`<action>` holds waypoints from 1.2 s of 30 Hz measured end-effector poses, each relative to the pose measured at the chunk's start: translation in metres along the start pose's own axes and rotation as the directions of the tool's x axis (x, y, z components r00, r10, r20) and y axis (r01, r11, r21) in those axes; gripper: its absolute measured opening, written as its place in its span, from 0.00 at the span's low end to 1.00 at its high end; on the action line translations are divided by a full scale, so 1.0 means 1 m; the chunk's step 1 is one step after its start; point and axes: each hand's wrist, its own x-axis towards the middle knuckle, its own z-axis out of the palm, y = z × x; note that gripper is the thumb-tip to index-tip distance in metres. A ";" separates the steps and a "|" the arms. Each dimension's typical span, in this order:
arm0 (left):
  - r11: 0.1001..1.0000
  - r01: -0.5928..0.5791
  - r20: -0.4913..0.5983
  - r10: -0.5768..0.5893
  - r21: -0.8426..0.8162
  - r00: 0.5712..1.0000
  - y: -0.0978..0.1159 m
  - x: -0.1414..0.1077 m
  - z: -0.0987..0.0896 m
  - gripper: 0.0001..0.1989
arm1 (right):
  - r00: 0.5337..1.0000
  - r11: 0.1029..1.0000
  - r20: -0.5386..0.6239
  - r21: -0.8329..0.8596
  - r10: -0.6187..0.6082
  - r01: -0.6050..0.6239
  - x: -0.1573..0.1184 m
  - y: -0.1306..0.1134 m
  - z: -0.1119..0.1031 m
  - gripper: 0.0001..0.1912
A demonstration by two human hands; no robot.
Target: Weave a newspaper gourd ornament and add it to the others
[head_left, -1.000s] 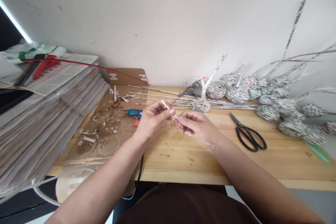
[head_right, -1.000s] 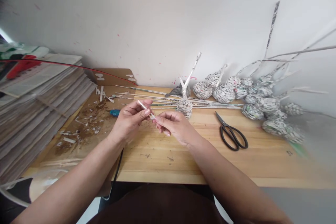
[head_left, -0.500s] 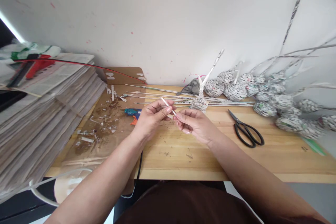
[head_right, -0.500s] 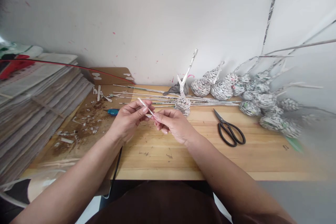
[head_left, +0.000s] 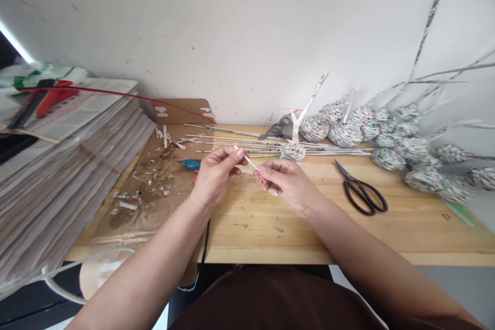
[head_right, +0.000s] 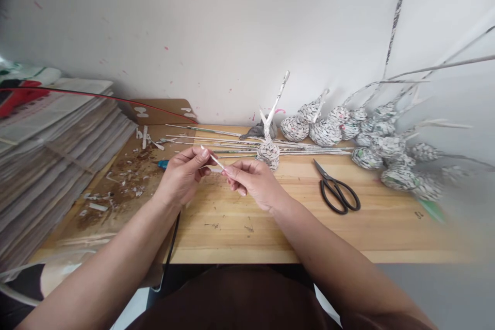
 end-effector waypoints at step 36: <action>0.999 -0.012 0.062 0.015 -0.053 0.998 -0.001 0.001 -0.001 0.12 | 0.997 0.996 -0.012 0.051 0.078 -0.077 0.000 0.001 0.002 0.17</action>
